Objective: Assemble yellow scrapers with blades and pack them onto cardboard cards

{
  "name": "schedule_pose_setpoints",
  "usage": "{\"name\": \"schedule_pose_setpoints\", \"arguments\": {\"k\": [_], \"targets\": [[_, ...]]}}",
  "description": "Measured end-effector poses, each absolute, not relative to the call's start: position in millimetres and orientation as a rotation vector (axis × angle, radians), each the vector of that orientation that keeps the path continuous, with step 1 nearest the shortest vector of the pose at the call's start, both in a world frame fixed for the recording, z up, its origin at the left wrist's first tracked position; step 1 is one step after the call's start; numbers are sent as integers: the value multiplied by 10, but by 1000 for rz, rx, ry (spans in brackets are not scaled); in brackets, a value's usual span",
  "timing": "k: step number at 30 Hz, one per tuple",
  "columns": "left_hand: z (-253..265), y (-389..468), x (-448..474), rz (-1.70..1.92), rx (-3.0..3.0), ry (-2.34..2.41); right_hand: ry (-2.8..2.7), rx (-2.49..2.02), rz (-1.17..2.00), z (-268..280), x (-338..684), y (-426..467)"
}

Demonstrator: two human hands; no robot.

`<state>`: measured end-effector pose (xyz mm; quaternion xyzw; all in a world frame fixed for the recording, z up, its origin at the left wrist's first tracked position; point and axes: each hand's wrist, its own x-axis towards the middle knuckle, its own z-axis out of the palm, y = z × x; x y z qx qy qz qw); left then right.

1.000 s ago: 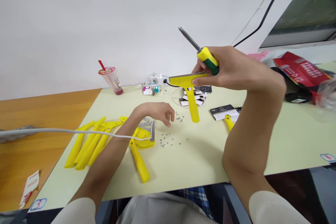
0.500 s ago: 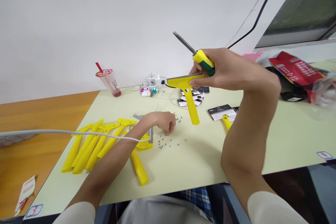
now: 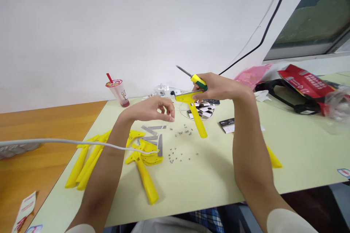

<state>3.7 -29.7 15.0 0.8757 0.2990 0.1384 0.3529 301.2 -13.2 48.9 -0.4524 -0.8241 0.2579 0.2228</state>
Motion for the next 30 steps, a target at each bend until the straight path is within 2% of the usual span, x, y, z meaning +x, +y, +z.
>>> {"name": "schedule_pose_setpoints", "arguments": {"k": [3,6,11,23,30], "targets": [[186,-305,-2,768,2274,911,-2318,-1202,794,393,2919,-33],[94,-237,42,927,2199,1006,-2297,-1138,888,322,2829,17],[-15,-138,64,882,2033,968,-2254,-1039,1005,283,2724,22],[-35,-103,-7,846,1724,912,-2267,-1023,959,280,2679,-2],[-36,-98,-30,693,1590,851,-2274,-1036,953,335,2662,-63]]}}
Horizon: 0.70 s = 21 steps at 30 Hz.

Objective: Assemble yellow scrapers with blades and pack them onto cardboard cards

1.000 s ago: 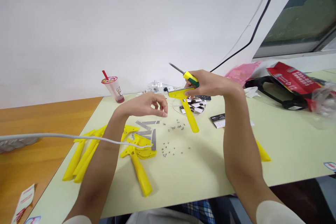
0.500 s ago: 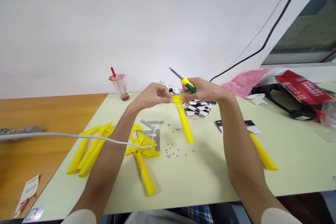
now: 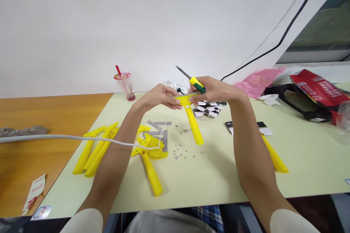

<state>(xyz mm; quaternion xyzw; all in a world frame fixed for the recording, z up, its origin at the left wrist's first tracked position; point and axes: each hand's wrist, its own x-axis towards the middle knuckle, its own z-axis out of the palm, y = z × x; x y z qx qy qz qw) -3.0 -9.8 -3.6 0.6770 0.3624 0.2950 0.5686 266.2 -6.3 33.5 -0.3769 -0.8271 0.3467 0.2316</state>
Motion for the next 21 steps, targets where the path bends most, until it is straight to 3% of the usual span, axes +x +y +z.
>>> {"name": "schedule_pose_setpoints", "arguments": {"k": [6,14,21], "targets": [[-249,-163,-41,824,1400,840,-2085,-1008,1109,168,2662,-145],[-822,-521,-15,782,1074,873,-1350,-1038,1649,-824,2506,-531],[-723,-825,-185,798,1149,942,-1193,-970,1701,-1106,2471,-711]]}}
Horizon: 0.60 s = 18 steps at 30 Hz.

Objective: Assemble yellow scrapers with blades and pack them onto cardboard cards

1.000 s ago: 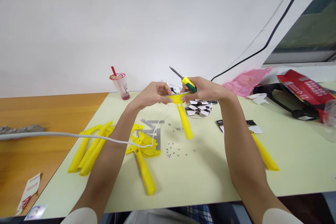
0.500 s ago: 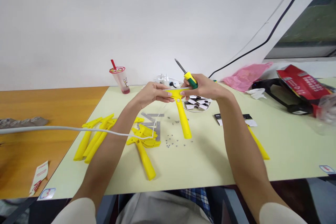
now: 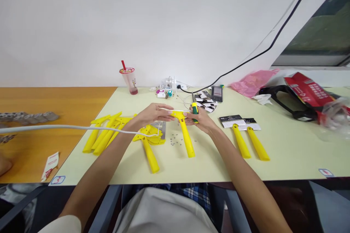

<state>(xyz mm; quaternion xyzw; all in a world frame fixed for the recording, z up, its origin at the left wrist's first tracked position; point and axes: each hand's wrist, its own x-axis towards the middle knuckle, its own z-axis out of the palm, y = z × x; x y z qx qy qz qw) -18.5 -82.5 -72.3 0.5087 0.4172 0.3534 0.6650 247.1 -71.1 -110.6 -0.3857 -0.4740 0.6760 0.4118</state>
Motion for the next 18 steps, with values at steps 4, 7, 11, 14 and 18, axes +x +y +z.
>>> {"name": "schedule_pose_setpoints", "arguments": {"k": [4,7,11,14,18], "targets": [[-830,-1267,-429,1404,1031,1050,-1118,-977,1681,-1173,2481,-683],[-1056,-1778,-485,1653,1017,1207,-1068,-990,1650,-1214,2508,-644],[-1193,-2345,-309,1114,1481,1308,-1029,-993,1585,-1259,2563,-582],[-1158,-2330,-82,780,1870,1289,-1004,-991,1535,-1316,2595,-526],[-1223,-1725,135,679,2065,1298,-993,-1027,1485,-1412,2605,-463]]}}
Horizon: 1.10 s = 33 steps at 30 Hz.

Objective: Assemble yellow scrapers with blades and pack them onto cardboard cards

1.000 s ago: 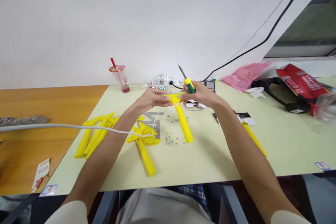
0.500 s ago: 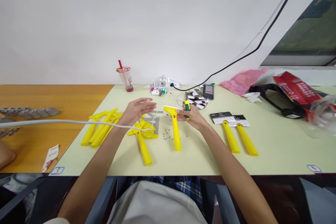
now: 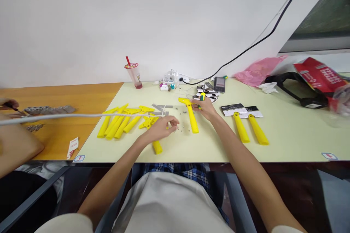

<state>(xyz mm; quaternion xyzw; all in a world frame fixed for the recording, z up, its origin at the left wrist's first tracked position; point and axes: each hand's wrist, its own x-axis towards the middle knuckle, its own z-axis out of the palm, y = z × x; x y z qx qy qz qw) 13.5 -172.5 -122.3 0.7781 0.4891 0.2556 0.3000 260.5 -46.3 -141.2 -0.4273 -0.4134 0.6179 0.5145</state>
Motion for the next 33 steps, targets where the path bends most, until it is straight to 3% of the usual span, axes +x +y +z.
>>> {"name": "schedule_pose_setpoints", "arguments": {"k": [7,22,33], "targets": [[-1484,-875,201,458,2133,1249,-1018,-1070,1513,-1462,2563,-469],[-1640,-927,153,584,2238,1106,-1140,-1121,1547,-1511,2481,-544],[-1478,-887,35,668,2128,1038,-1223,-1127,1520,-1490,2480,-559]]}}
